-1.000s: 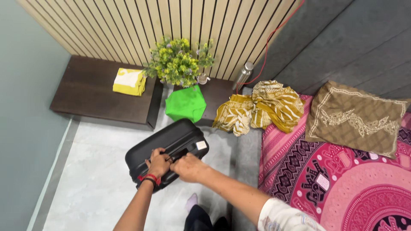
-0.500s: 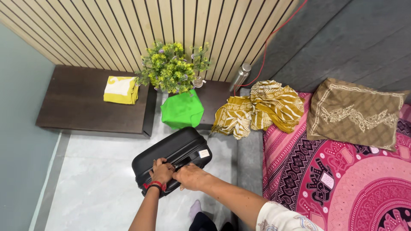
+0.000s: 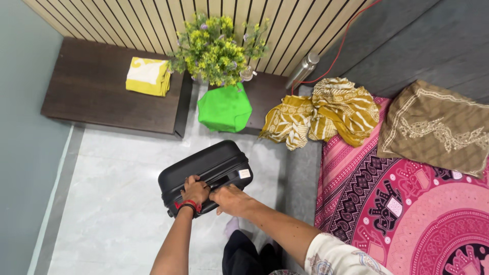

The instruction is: The person zips up a black suitcase on a bed, lifts it by the handle, carries it across the room, and places it on the floor inside a closet.

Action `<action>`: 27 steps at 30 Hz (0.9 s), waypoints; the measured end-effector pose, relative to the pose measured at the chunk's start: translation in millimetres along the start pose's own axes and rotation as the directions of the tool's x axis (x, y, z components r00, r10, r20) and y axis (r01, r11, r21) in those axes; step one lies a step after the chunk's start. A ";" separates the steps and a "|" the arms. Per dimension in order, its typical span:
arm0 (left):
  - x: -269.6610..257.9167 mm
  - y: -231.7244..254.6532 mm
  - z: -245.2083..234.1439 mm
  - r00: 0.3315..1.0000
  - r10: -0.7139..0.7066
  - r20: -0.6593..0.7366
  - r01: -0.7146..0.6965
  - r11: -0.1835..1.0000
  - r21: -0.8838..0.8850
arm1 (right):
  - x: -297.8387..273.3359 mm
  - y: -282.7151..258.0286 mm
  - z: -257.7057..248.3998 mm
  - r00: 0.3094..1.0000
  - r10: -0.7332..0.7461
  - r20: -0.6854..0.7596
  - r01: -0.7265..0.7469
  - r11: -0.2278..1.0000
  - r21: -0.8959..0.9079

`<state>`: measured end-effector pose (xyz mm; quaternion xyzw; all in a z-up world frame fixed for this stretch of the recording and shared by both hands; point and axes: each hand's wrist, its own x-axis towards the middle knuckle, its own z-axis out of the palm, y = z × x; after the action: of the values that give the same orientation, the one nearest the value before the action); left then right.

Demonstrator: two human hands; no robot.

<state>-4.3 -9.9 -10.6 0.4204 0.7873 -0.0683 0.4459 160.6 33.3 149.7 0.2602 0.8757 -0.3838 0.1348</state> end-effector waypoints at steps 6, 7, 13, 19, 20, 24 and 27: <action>0.7 -15.2 16.1 1.000 -0.008 -0.005 0.007 0.999 -0.036 | 7.3 2.6 23.0 0.998 0.040 0.042 -0.043 0.996 0.077; 0.4 -18.3 17.0 1.000 -0.014 -0.013 0.013 0.999 -0.043 | 8.7 1.0 27.0 0.999 0.029 0.033 -0.031 0.997 0.072; -2.6 -41.4 25.5 0.999 -0.019 -0.028 0.016 0.995 -0.099 | 21.6 -8.5 45.3 0.999 0.016 0.046 -0.017 1.000 0.012; -1.5 -64.0 57.8 0.995 0.054 -0.081 -0.066 0.984 -0.163 | 19.0 -4.6 68.5 0.999 -0.022 0.050 0.023 1.000 -0.017; -0.9 -64.5 62.3 0.996 0.042 -0.076 -0.054 0.984 -0.168 | 18.8 -3.7 71.2 0.998 -0.024 0.052 0.025 0.999 -0.024; -3.9 -72.6 75.2 0.985 0.101 -0.143 -0.126 0.975 -0.184 | 16.5 -0.7 81.1 0.997 -0.042 0.059 0.046 0.996 -0.074; 0.3 -78.6 74.6 0.967 0.188 -0.171 -0.206 0.974 -0.095 | 22.9 3.6 87.3 0.996 -0.034 0.076 0.038 0.998 -0.041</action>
<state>-13.2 -95.8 -76.1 0.4750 0.7777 0.0548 0.4082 146.9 -21.5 79.1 0.2267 0.8825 -0.3771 0.1663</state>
